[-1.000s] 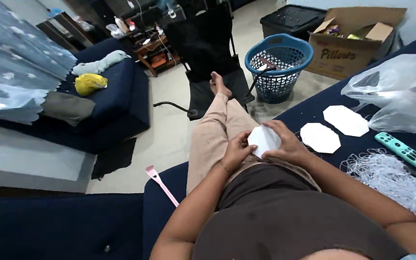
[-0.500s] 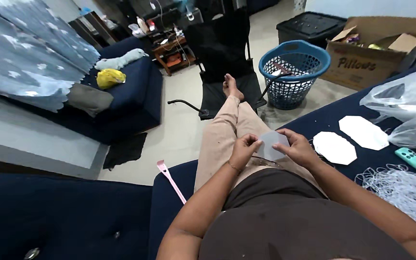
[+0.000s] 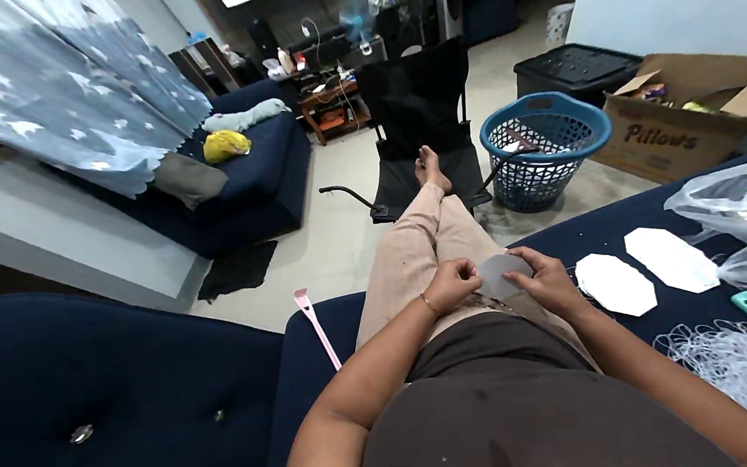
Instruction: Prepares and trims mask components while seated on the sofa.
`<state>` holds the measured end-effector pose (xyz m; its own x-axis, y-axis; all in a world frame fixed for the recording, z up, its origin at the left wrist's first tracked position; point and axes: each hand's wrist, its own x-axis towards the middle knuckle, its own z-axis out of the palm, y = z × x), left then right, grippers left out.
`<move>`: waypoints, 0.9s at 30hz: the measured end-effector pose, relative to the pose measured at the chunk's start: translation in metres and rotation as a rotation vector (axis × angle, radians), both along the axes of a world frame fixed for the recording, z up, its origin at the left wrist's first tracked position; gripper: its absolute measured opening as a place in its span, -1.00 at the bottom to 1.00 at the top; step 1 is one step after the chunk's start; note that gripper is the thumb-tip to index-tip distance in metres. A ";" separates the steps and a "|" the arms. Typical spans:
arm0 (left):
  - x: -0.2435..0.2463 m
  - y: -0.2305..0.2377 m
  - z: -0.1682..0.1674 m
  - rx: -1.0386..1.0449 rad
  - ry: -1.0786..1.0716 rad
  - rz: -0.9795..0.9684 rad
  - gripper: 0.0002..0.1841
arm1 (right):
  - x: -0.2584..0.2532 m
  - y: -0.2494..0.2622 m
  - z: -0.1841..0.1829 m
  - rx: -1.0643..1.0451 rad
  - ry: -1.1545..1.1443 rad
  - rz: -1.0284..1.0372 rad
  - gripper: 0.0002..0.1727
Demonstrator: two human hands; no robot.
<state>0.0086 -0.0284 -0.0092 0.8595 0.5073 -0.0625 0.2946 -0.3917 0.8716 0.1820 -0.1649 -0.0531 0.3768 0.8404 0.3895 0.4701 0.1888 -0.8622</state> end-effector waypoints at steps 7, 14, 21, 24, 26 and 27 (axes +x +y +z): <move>0.001 -0.001 0.003 -0.030 0.063 0.045 -0.81 | -0.001 -0.001 0.001 -0.003 -0.016 -0.059 -0.66; 0.000 -0.001 0.001 -0.380 -0.162 0.139 -0.90 | 0.010 0.000 0.004 -0.081 0.346 -0.083 -0.61; 0.000 -0.001 0.000 -0.404 -0.156 0.127 -0.88 | 0.008 0.003 0.002 -0.079 0.383 -0.095 -0.62; 0.000 0.002 -0.006 -0.399 -0.141 0.100 -0.89 | 0.005 0.005 0.000 -0.046 0.340 -0.096 -0.60; 0.000 0.003 -0.007 -0.416 -0.128 0.072 -0.89 | 0.003 0.006 0.001 -0.034 0.305 -0.099 -0.59; -0.001 0.003 -0.006 -0.426 -0.120 0.061 -0.89 | 0.002 0.005 0.002 -0.030 0.288 -0.100 -0.58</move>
